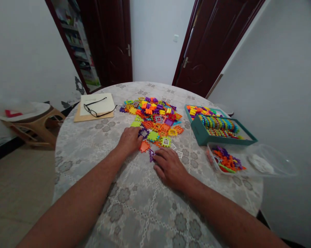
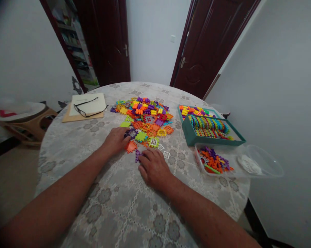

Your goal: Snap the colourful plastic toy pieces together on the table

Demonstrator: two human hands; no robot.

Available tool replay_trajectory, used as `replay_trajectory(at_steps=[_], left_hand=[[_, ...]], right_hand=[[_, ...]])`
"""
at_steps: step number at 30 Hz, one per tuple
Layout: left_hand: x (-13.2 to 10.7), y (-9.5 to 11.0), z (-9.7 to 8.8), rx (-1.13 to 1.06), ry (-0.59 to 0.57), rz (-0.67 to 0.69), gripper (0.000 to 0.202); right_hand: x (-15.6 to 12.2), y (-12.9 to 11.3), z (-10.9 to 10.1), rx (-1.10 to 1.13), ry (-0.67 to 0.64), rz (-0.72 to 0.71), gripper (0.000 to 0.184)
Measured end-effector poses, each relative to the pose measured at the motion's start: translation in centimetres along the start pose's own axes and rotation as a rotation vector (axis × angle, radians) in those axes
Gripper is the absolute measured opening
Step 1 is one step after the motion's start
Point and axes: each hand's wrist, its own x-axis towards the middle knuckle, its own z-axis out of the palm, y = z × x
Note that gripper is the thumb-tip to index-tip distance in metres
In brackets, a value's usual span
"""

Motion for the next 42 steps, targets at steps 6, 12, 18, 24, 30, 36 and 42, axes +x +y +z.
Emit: replay_trajectory(at_steps=[6,12,18,24,30,36,42], left_hand=[[-0.3,0.6,0.9,-0.255,0.039,0.095,0.041],[-0.5,1.5,0.3,-0.471,0.057,0.051,0.043],[-0.3,1.6,-0.3,-0.528,0.041,-0.001,0.033],[-0.2,1.6,-0.6,-0.476,0.055,-0.04,0.019],[-0.5,2.3,-1.9,-0.589,0.042,-0.056,0.016],[-1.4,4.1,-2.0,-0.643,-0.036,0.025,0.014],[-1.6,4.7,-1.3,-0.612,-0.108,0.168,0.02]], right_hand=[[-0.2,2.1,-0.3,0.003,0.084,0.066,0.019],[-0.1,3.9,-0.9,0.088,0.188,0.065,0.02],[-0.2,7.3,-0.3,-0.025,0.37,0.2,0.041],[0.0,8.4,-0.1,0.006,0.307,0.25,0.032],[0.2,7.2,-1.2,0.114,0.376,0.282,0.038],[0.1,7.0,-2.4,0.228,0.5,0.352,0.027],[-0.2,6.4,-3.2,0.504,0.575,0.39,0.022]])
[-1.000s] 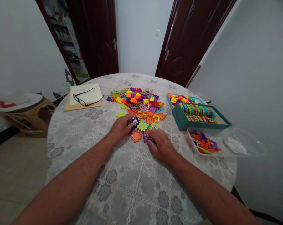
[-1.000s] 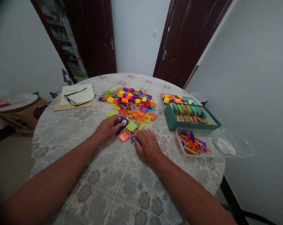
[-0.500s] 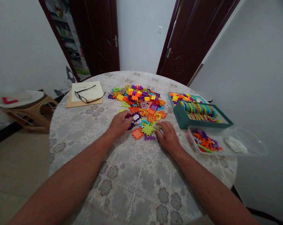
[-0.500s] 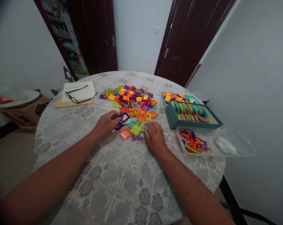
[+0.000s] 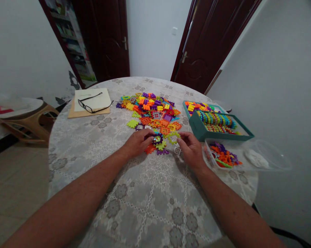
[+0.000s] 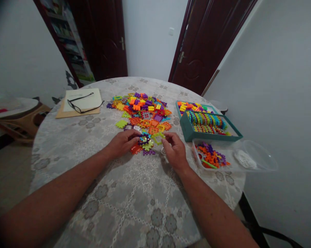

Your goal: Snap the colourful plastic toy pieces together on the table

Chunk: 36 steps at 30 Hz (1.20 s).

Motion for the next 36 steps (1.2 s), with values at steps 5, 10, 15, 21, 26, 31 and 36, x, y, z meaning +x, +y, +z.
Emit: replay_trajectory(at_steps=[5,10,15,21,26,31,36], left_hand=[[-0.3,0.1,0.4,0.042,-0.101,0.174,0.027],[-0.6,0.5,0.9,0.023,-0.16,0.239,0.03],[-0.5,0.5,1.1,0.028,-0.194,0.208,0.029],[-0.8,0.2,1.4,0.234,-0.094,0.228,0.029],[-0.8,0.4,1.6,0.369,-0.143,0.181,0.031],[-0.7,0.6,2.2,0.395,-0.139,0.164,0.027],[-0.4,0.6,2.8,0.446,-0.099,0.122,0.025]], right_hand=[[-0.6,-1.3,0.1,-0.017,-0.179,-0.154,0.019],[-1.0,-2.1,-0.1,-0.101,-0.305,-0.134,0.019],[-1.1,-2.2,-0.1,-0.176,-0.429,-0.1,0.016],[-1.4,-2.7,0.1,-0.208,-0.486,-0.144,0.015],[-1.4,-3.2,-0.4,-0.234,-0.441,-0.194,0.018],[-1.4,-2.7,-0.4,-0.304,-0.529,-0.208,0.022],[-1.7,-2.0,0.4,-0.378,-0.505,-0.216,0.024]])
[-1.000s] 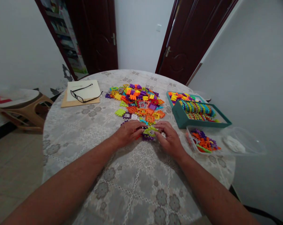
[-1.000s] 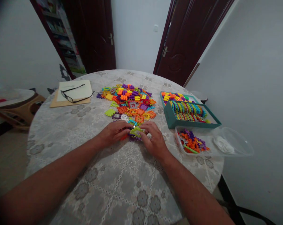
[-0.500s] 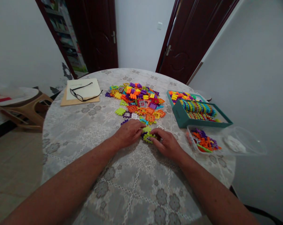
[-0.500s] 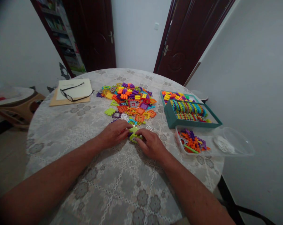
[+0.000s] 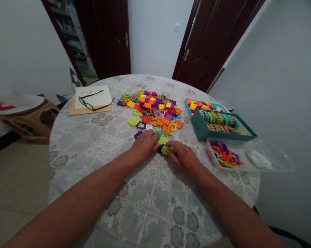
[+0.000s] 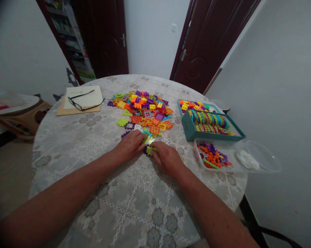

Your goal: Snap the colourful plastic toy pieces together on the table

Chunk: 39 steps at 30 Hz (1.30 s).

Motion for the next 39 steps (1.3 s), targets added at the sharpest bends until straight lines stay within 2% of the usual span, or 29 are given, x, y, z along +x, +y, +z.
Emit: replay_trajectory(at_steps=[6,12,15,19,25,29,33,36,39], left_hand=[[0.5,0.1,0.4,0.008,-0.013,0.027,0.026],[0.3,0.1,0.8,-0.084,0.012,-0.032,0.056],[0.1,-0.3,0.3,-0.169,0.013,0.008,0.043],[-0.2,-1.0,-0.9,-0.229,-0.029,0.044,0.018],[-0.4,-1.1,-2.0,-0.317,-0.16,0.225,0.021],[-0.8,-1.3,-3.0,-0.32,-0.232,0.285,0.029],[-1.3,-1.9,-4.8,-0.142,-0.25,0.199,0.039],[-1.5,-1.9,-5.5,-0.008,-0.293,0.097,0.046],[-1.4,-1.8,-5.3,0.028,-0.324,0.046,0.043]], right_hand=[[0.2,0.2,1.1,-0.027,-0.011,0.031,0.03],[0.2,0.4,0.7,0.088,0.035,0.06,0.036],[0.3,0.5,0.2,0.111,0.023,0.017,0.023],[0.3,0.9,0.3,0.131,0.12,-0.053,0.02],[0.0,1.0,0.6,0.136,0.097,-0.122,0.028],[-0.4,0.5,0.3,0.1,0.065,-0.057,0.031],[-0.3,0.4,-0.2,0.104,0.041,-0.065,0.039],[-0.1,0.5,-0.5,0.117,-0.008,-0.096,0.029],[0.0,0.3,-0.9,0.139,-0.064,-0.103,0.023]])
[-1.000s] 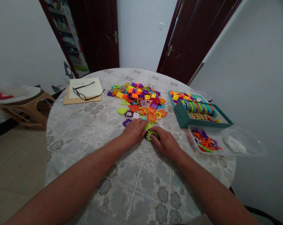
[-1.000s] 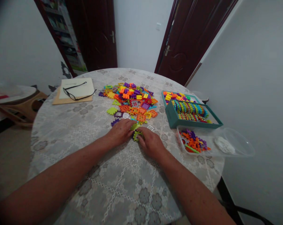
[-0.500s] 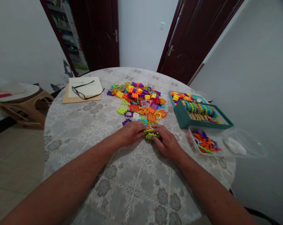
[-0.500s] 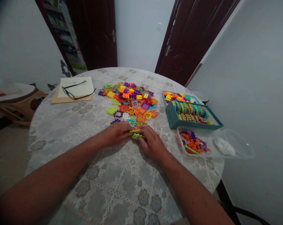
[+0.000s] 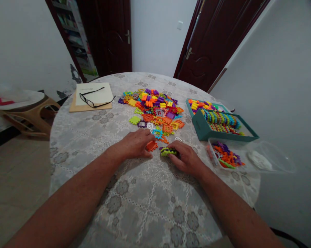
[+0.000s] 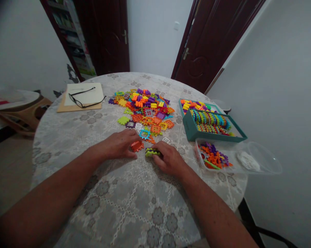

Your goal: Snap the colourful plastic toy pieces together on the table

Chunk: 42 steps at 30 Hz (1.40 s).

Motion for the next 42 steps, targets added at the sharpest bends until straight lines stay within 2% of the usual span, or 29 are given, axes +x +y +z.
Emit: replay_trajectory(at_steps=[5,8,13,18,22,25,29,34,36,42], left_hand=[[0.3,0.2,0.2,0.004,0.024,0.017,0.025],[0.3,0.3,0.0,-0.027,0.032,0.022,0.017],[0.6,0.6,0.2,-0.121,0.014,0.021,0.012],[0.5,0.5,0.6,-0.074,0.0,0.116,0.012],[0.5,0.3,0.8,-0.053,0.01,0.077,0.012],[0.7,0.5,0.6,-0.03,-0.023,0.046,0.014],[0.7,0.8,0.1,-0.033,-0.031,0.072,0.015],[0.4,0.5,-0.2,-0.168,0.009,0.147,0.013],[0.4,0.3,-0.2,-0.247,0.015,0.141,0.013],[0.6,0.3,-0.1,-0.409,-0.074,0.11,0.015]], right_hand=[[-0.1,-0.7,-0.2,0.083,-0.073,-0.041,0.024],[-0.1,-1.0,0.0,0.108,-0.062,-0.068,0.028],[0.1,-0.7,0.8,0.099,0.013,-0.1,0.034],[0.0,-0.7,0.8,0.116,-0.027,-0.106,0.036],[0.0,-1.2,0.4,0.121,-0.104,-0.035,0.033],[0.1,-1.5,0.5,0.057,-0.123,0.082,0.019],[0.4,-0.7,1.1,-0.021,-0.028,0.193,0.013],[0.4,1.1,0.6,-0.044,0.205,0.284,0.012],[0.3,1.2,0.1,-0.024,0.231,0.261,0.013],[0.2,-0.1,-0.7,0.081,0.081,0.015,0.014]])
